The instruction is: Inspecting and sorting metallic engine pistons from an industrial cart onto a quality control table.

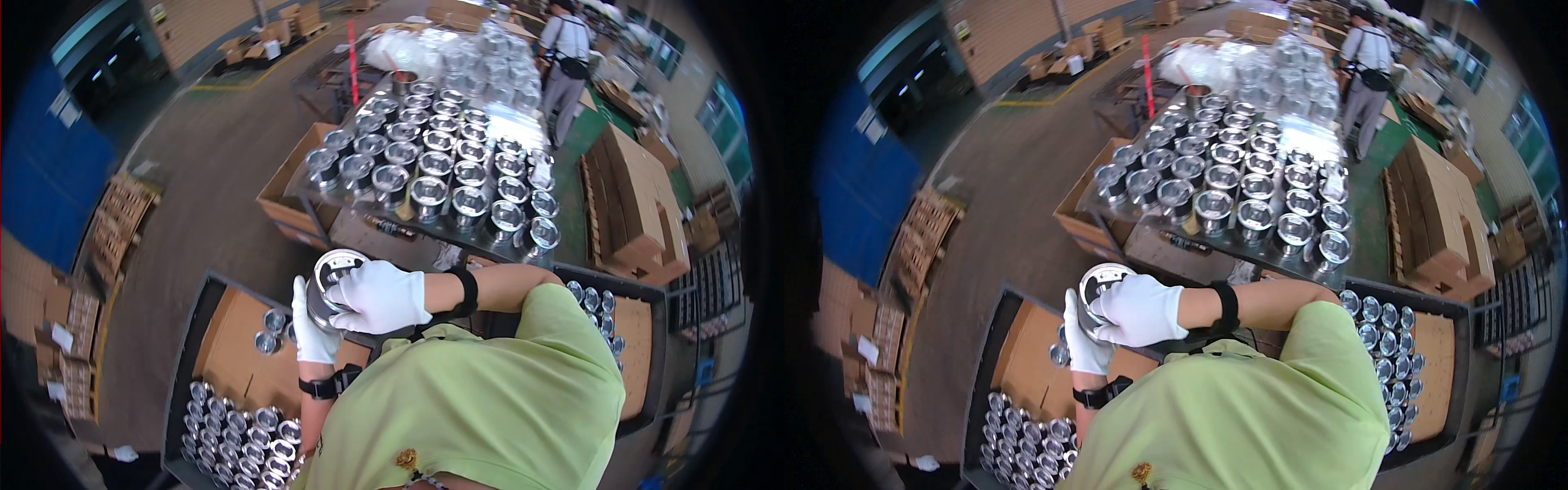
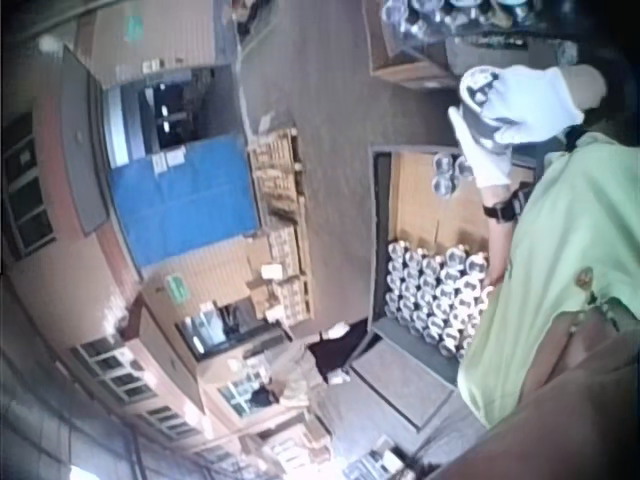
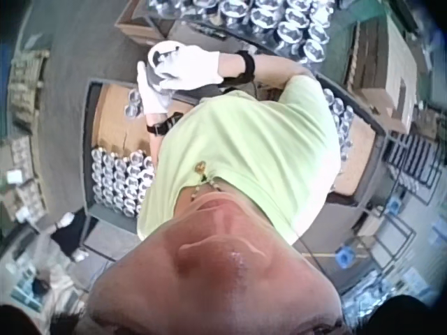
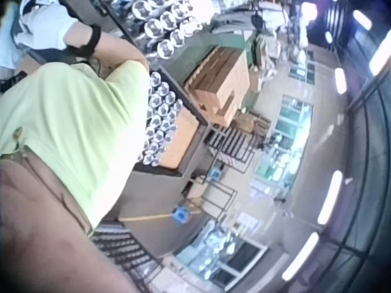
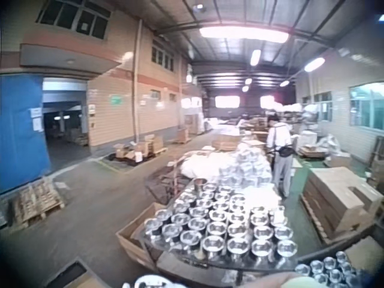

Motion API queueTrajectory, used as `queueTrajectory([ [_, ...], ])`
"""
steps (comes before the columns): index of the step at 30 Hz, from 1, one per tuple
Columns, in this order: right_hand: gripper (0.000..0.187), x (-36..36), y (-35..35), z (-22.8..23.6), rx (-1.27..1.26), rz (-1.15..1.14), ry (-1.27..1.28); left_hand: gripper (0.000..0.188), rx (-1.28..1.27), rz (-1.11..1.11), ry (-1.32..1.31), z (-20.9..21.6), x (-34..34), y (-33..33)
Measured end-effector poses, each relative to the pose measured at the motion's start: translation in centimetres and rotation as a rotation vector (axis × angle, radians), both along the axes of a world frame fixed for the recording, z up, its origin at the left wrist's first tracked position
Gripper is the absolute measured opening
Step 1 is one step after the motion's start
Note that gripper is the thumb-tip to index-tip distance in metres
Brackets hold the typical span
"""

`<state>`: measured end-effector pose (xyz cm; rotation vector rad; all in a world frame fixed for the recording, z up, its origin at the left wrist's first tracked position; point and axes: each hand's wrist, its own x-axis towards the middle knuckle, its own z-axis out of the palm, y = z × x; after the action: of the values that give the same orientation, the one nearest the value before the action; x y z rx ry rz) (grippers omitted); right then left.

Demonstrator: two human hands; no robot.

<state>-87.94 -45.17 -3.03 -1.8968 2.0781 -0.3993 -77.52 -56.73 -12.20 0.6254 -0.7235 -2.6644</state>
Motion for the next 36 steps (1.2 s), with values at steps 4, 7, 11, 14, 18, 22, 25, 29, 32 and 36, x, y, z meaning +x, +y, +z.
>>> queueTrajectory([
  [4,0.036,-8.1,1.6,-0.1,-0.125,-0.162,-0.415,0.076,-0.106,-0.357,-0.059,2.4,-2.9,0.0],
  [7,0.043,-12.6,4.6,4.1,-0.095,-0.5,-0.709,0.072,-0.202,-0.539,0.168,1.6,-5.9,-1.2],
  [11,0.033,-16.9,8.5,7.9,-0.37,-0.634,-0.686,0.056,-0.257,-0.52,0.155,1.1,-9.5,-2.5],
  [14,0.031,-19.7,9.1,9.8,-0.45,-0.807,-0.824,0.05,-0.266,-0.46,0.086,-0.6,-9.8,-2.9],
  [18,0.044,-26.5,8.7,9.7,-0.659,-0.52,-1.025,0.057,-0.378,-0.339,-0.064,-0.7,-7.1,-3.1],
  [22,0.03,-30.8,2.3,11.4,-0.632,-0.422,-0.885,0.054,-0.344,-0.077,0.013,-3.0,-0.4,-4.1],
  [25,0.02,-33.9,-4.0,12.8,-0.52,-0.316,-0.587,0.051,-0.266,0.139,-0.149,-5.0,4.4,-4.4],
  [29,0.023,-37.0,-10.7,11.5,-0.532,-0.393,0.135,0.039,-0.22,0.309,-0.319,-5.9,6.0,-3.5],
  [32,0.035,-38.1,-16.1,10.8,-0.343,-0.419,0.203,0.034,-0.176,0.358,-0.331,-6.2,5.6,-3.4],
  [36,0.021,-46.5,-22.6,3.7,-0.342,-0.324,-0.302,0.031,-0.208,0.444,-0.494,-6.2,3.5,-3.8],
])
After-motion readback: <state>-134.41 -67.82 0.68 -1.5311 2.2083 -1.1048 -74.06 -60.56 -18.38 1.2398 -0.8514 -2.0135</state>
